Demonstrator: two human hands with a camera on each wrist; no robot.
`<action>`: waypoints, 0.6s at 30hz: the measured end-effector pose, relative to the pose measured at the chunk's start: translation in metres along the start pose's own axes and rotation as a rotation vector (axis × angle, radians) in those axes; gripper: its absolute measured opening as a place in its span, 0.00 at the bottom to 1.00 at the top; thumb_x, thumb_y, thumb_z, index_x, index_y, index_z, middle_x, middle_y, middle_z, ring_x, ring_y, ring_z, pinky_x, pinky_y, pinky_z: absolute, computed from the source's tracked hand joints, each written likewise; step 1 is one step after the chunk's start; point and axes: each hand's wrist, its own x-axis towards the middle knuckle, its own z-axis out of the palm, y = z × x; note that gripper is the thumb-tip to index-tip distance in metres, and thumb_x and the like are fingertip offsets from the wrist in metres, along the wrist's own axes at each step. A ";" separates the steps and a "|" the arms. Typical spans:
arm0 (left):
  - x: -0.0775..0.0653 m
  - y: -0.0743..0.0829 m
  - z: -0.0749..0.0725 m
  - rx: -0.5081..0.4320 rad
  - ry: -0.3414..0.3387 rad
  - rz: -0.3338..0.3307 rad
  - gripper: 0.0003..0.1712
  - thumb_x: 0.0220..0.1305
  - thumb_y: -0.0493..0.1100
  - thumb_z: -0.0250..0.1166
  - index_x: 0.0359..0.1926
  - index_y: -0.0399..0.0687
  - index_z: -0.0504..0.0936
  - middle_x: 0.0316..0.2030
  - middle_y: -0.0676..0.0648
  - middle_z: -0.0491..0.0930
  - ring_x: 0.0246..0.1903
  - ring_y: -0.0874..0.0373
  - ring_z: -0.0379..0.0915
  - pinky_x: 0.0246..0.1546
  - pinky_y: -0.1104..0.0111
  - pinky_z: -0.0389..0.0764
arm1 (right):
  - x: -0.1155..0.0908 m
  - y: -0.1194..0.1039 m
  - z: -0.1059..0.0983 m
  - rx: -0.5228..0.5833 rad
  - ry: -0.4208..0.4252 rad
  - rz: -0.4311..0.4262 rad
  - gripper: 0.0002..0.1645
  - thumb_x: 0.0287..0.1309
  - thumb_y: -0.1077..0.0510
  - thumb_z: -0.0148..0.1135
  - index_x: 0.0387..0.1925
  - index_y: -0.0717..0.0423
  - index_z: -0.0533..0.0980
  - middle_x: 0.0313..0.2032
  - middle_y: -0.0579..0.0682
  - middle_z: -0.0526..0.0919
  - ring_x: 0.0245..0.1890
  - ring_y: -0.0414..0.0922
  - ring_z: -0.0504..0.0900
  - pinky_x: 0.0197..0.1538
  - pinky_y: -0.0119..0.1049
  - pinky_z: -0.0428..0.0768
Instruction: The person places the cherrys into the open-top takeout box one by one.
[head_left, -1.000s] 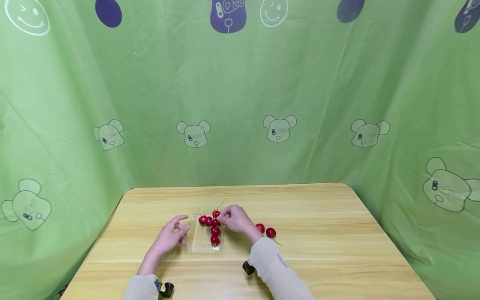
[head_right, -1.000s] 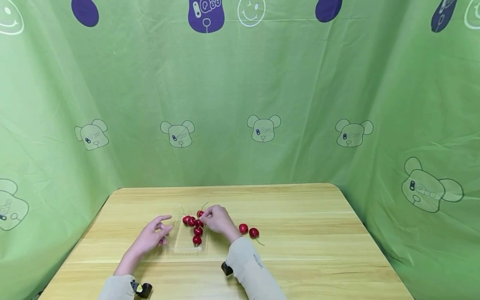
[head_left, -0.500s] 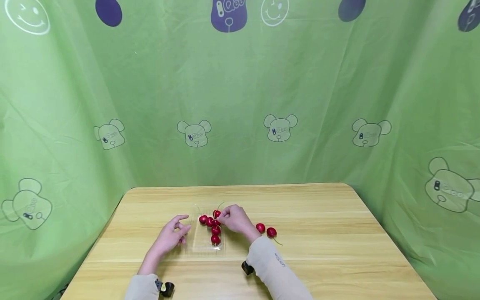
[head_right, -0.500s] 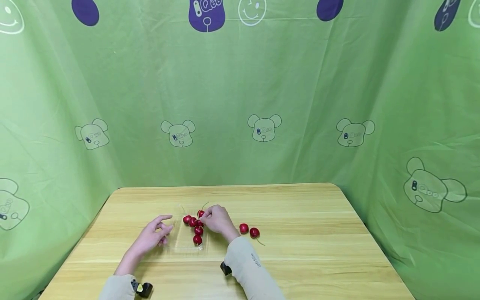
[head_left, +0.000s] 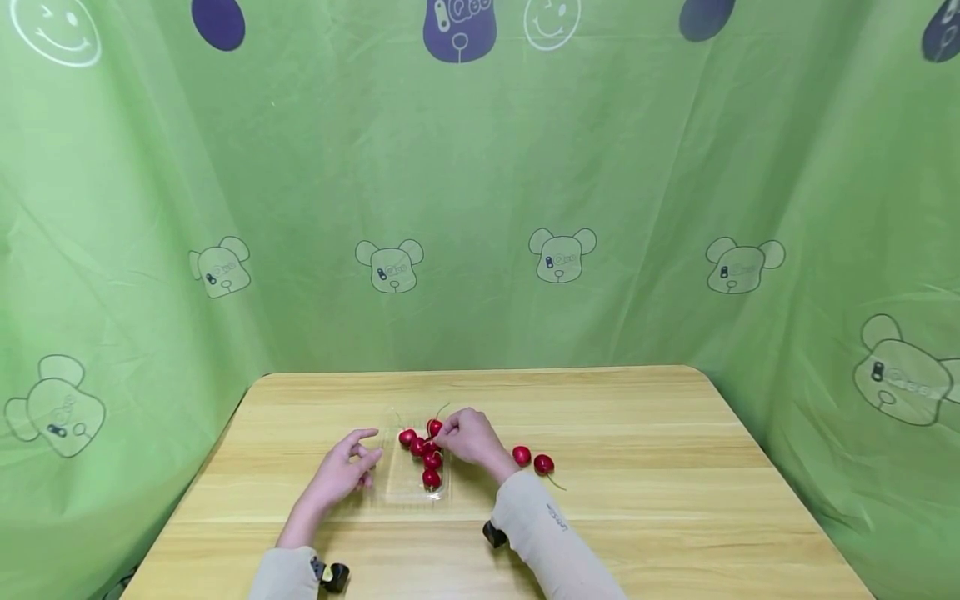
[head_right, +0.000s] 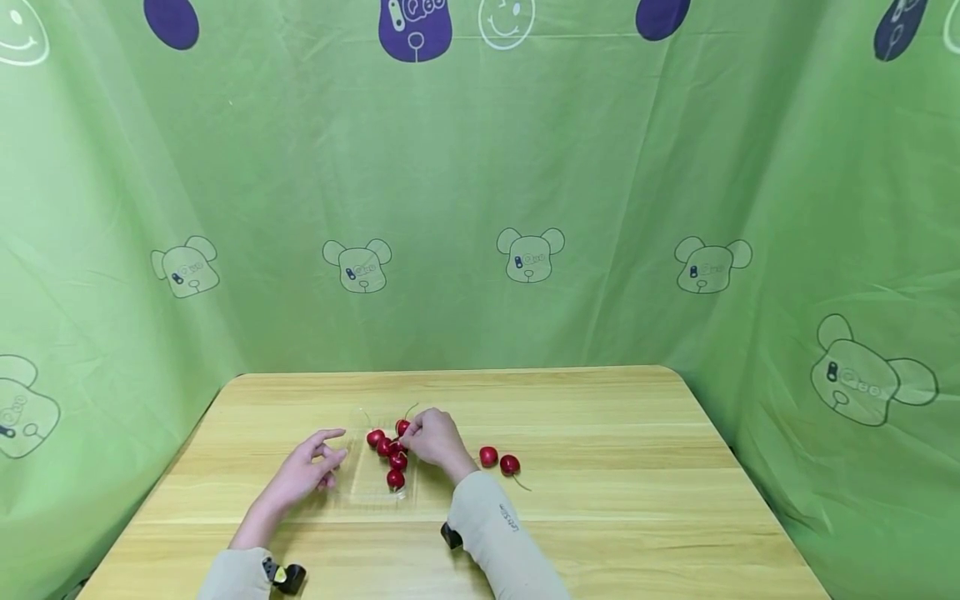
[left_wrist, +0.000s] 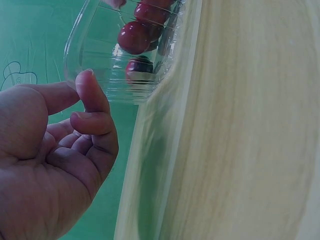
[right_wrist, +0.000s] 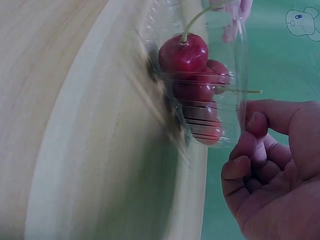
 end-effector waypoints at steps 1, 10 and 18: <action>0.000 0.000 0.000 -0.002 -0.002 0.000 0.31 0.73 0.41 0.65 0.73 0.40 0.69 0.36 0.37 0.80 0.21 0.55 0.77 0.20 0.69 0.76 | 0.000 0.000 0.000 -0.002 0.000 0.000 0.06 0.60 0.60 0.72 0.28 0.55 0.85 0.27 0.45 0.84 0.26 0.41 0.77 0.33 0.33 0.77; 0.000 0.000 -0.002 -0.004 -0.020 -0.005 0.32 0.73 0.40 0.64 0.74 0.39 0.68 0.36 0.38 0.80 0.22 0.56 0.78 0.21 0.70 0.78 | 0.003 0.003 0.004 -0.027 0.025 -0.013 0.07 0.59 0.60 0.73 0.26 0.54 0.85 0.27 0.45 0.84 0.25 0.41 0.77 0.33 0.34 0.77; -0.001 0.000 -0.002 0.009 -0.031 0.005 0.31 0.74 0.40 0.63 0.74 0.38 0.67 0.37 0.37 0.80 0.22 0.56 0.78 0.22 0.69 0.79 | 0.003 0.003 0.007 -0.018 0.044 -0.006 0.07 0.58 0.60 0.73 0.25 0.53 0.84 0.24 0.45 0.83 0.23 0.39 0.74 0.30 0.32 0.76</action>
